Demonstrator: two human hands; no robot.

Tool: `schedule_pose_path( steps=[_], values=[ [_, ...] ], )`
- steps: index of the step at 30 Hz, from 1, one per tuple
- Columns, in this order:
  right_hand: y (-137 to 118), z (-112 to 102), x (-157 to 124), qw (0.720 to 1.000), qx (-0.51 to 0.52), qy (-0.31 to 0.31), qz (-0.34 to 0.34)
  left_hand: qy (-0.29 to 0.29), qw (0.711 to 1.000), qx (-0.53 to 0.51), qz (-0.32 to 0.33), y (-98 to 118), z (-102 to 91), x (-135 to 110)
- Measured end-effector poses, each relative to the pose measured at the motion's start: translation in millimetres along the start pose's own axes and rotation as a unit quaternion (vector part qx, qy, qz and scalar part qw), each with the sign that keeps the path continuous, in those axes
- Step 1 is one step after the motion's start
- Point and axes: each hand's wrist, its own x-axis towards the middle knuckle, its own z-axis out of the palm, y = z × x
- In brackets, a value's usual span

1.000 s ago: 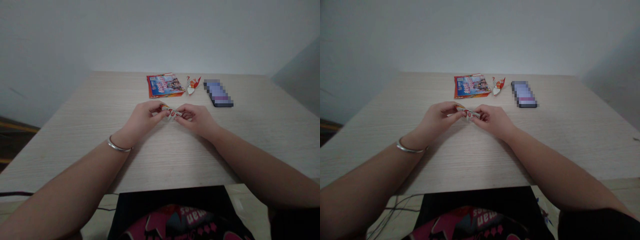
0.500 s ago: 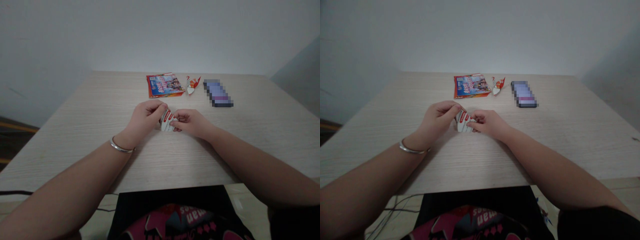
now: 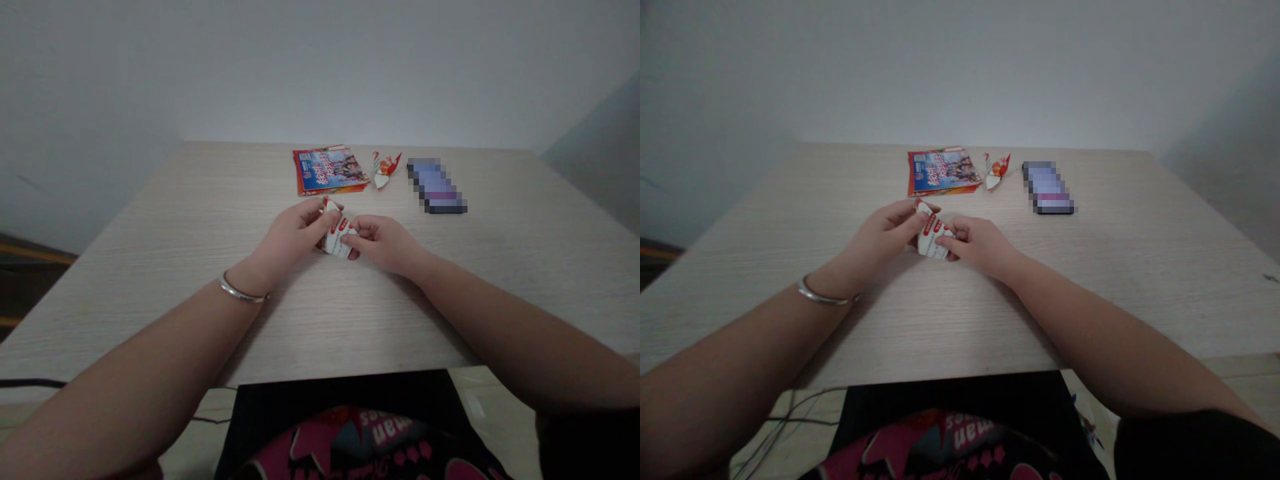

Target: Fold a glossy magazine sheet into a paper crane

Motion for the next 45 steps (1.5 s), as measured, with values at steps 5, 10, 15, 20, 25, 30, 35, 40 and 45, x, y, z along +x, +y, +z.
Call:
schedule_pose_path(
  steps=[5,10,15,20,25,30,35,40,45],
  values=[
    [1,-2,4,0.999,0.007,0.05,0.017,-0.074,0.992,0.091,-0.037,-2,-2.0,2],
    [5,-3,5,0.999,0.021,0.021,0.015,-0.086,0.986,0.134,-0.049,5,-3.9,2],
    [7,-6,5,0.999,0.031,-0.029,-0.021,-0.07,0.986,0.147,-0.034,2,-2.5,3],
    [6,-5,7,0.997,0.074,-0.024,0.0,-0.028,0.984,0.179,0.005,-2,-0.8,4],
    [8,-4,9,0.999,0.026,-0.035,-0.025,0.002,0.991,0.128,0.044,-2,0.9,2],
    [12,-4,11,0.998,-0.036,-0.015,-0.053,0.001,0.992,0.113,0.053,0,2.4,1],
    [8,-3,11,0.997,-0.06,-0.022,-0.042,-0.005,0.998,0.043,0.038,-4,3.8,2],
    [0,0,7,0.998,-0.049,-0.028,0.009,0.024,0.999,-0.027,0.036,-11,3.3,7],
    [1,1,7,0.999,-0.047,-0.022,-0.006,0.06,0.997,-0.03,0.043,-16,3.5,10]
  ],
)
